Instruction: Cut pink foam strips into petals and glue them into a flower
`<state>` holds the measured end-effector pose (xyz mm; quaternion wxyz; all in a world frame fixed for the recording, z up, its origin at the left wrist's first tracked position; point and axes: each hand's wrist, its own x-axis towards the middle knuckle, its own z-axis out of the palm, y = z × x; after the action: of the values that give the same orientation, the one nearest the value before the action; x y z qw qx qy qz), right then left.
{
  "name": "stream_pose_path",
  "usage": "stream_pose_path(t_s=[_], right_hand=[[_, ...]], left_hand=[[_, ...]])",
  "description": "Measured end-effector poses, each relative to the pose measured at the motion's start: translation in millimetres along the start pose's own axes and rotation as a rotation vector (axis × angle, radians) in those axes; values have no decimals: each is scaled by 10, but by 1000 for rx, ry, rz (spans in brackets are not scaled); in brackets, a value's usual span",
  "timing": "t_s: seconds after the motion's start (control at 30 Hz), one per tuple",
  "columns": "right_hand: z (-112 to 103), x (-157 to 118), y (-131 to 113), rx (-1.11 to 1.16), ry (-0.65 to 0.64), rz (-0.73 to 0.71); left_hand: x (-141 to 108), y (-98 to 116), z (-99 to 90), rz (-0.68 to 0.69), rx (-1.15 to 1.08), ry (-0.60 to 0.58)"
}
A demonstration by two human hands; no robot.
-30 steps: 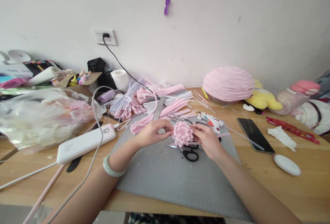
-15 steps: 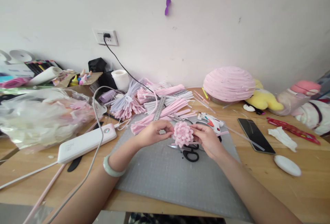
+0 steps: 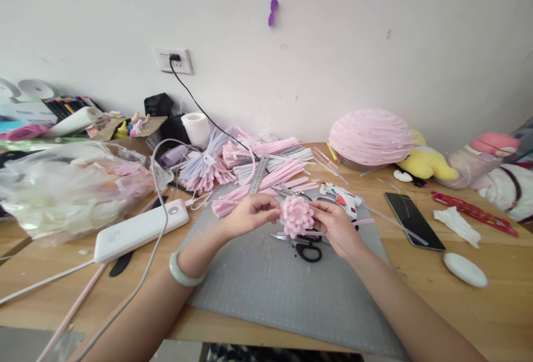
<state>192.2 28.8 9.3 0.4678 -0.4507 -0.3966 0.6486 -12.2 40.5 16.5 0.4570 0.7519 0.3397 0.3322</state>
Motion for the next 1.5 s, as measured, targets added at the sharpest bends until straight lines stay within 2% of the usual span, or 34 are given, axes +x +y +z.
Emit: stream_pose_path(t_s=[0.17, 0.33, 0.67, 0.8, 0.9, 1.1, 1.23, 1.37, 1.43, 1.5], right_hand=[[-5, 9, -2, -11, 7, -7], [-19, 13, -7, -36, -5, 4], [-18, -1, -38, -88, 13, 23], [-28, -17, -61, -115, 12, 46], [-42, -7, -45, -127, 7, 27], [-26, 15, 33, -163, 41, -63], [-8, 15, 71, -184, 26, -43], [-2, 11, 85, -216, 2, -63], [0, -6, 78, -277, 21, -142], [1, -35, 62, -411, 70, -320]], left_hand=[[11, -33, 59, -69, -183, -10], [22, -72, 15, -28, -201, 51], [16, -5, 12, 199, 184, 87], [0, 33, -1, 264, 320, 66], [5, 45, 15, 197, 302, 75], [37, 70, 151, -125, 1, 160], [49, 67, 210, -213, -147, 160], [51, 68, 216, -239, -176, 180], [49, 76, 222, -247, -180, 194], [46, 86, 237, -253, -190, 209]])
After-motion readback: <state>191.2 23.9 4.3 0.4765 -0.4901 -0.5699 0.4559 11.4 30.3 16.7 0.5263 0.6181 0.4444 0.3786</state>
